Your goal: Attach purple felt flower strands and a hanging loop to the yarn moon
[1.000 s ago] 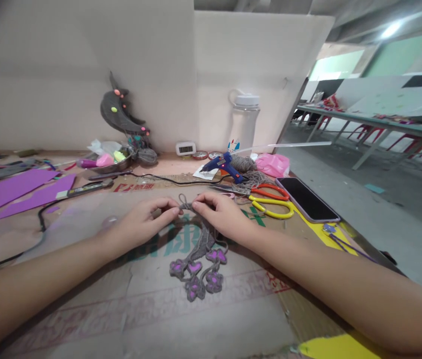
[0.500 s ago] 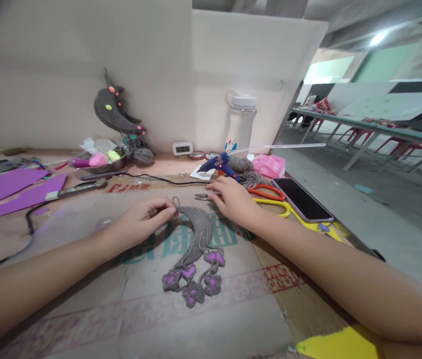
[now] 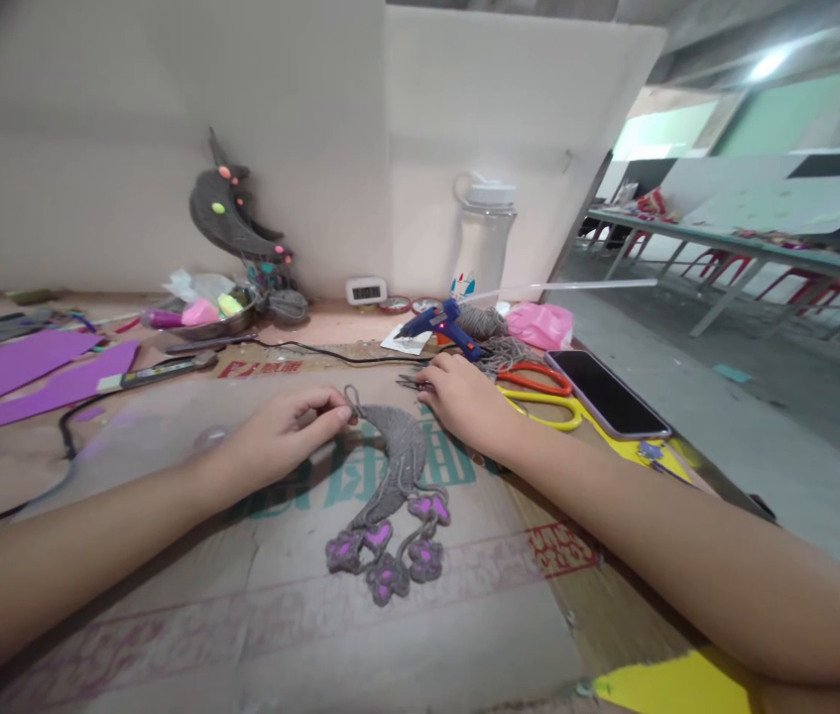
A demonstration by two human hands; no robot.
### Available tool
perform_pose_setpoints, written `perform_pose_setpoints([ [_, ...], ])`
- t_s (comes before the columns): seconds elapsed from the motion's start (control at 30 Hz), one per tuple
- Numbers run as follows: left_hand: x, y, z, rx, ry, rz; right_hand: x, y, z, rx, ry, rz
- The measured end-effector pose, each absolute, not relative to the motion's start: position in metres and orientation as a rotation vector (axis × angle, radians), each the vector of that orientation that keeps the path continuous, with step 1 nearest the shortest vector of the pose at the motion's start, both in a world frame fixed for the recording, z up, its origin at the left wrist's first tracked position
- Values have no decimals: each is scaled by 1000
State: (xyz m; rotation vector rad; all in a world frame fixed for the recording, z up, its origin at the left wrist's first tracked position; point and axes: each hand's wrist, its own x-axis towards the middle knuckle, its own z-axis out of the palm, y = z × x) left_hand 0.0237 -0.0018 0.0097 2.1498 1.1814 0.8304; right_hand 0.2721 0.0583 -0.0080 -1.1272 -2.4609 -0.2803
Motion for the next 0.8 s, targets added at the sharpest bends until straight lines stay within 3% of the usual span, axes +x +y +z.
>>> perform_pose_setpoints([
  [0.13, 23, -1, 9, 2151, 1175, 824, 274, 61, -7, -1059, -2576, -512],
  [0.43, 23, -1, 10, 2166, 1132, 843, 266, 24, 7, -964, -2121, -150],
  [0.8, 23, 0, 10, 2174, 1110, 861, 253, 8, 8, -725, -2295, -324],
])
